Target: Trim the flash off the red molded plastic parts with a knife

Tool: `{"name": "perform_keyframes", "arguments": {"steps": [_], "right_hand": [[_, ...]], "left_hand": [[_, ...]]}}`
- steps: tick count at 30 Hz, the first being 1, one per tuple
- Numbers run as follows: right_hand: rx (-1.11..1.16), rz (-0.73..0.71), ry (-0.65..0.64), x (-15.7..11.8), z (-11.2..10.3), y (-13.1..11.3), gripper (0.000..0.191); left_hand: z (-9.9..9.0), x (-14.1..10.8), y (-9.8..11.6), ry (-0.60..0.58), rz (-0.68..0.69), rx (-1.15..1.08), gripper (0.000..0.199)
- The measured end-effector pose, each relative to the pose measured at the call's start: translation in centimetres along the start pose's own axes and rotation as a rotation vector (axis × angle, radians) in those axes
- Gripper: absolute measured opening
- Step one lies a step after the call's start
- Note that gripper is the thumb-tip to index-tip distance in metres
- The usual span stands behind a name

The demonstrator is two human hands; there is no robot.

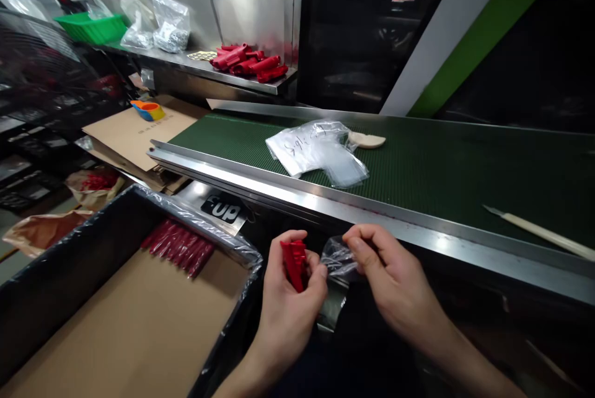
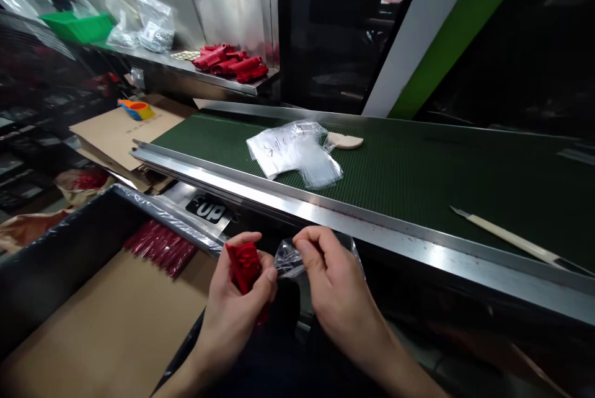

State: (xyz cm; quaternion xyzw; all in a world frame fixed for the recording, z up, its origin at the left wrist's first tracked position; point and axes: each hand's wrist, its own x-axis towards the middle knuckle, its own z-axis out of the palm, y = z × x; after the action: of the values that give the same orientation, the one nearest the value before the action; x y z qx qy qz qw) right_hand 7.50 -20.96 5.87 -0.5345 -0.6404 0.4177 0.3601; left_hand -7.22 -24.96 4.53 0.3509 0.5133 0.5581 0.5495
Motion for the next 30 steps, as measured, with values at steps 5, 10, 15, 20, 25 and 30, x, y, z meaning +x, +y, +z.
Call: {"name": "perform_keyframes", "arguments": {"steps": [5,10,15,20,25,30], "right_hand": [[-0.076,-0.064,0.101,-0.9,-1.3,-0.1,0.015],[-0.056,-0.064,-0.278,-1.8,-2.3,-1.6,0.018],[0.058,-0.017,-0.331,-2.6,-2.5,-1.0,0.015],[0.366,0.231,-0.034,-3.2,-3.4,1.1,0.022],[0.720,0.404,-0.056,-3.2,-3.8,1.3,0.026],[0.909,0.483,-0.072,-3.7,-3.6,1.1,0.026]], "left_hand": [[-0.5,-0.3,-0.2,-0.135,-0.076,0.138,0.041],[-0.7,-1.1,-0.6,-0.175,0.004,0.506,0.048],[-1.0,-1.1,-1.0,-0.391,0.111,0.748,0.065],[-2.1,-0.4,-1.4,-0.321,0.181,0.881,0.067],[-2.0,-0.1,0.1,-0.231,0.161,0.712,0.038],[-1.7,0.1,1.1,-0.187,0.024,0.571,0.026]]}}
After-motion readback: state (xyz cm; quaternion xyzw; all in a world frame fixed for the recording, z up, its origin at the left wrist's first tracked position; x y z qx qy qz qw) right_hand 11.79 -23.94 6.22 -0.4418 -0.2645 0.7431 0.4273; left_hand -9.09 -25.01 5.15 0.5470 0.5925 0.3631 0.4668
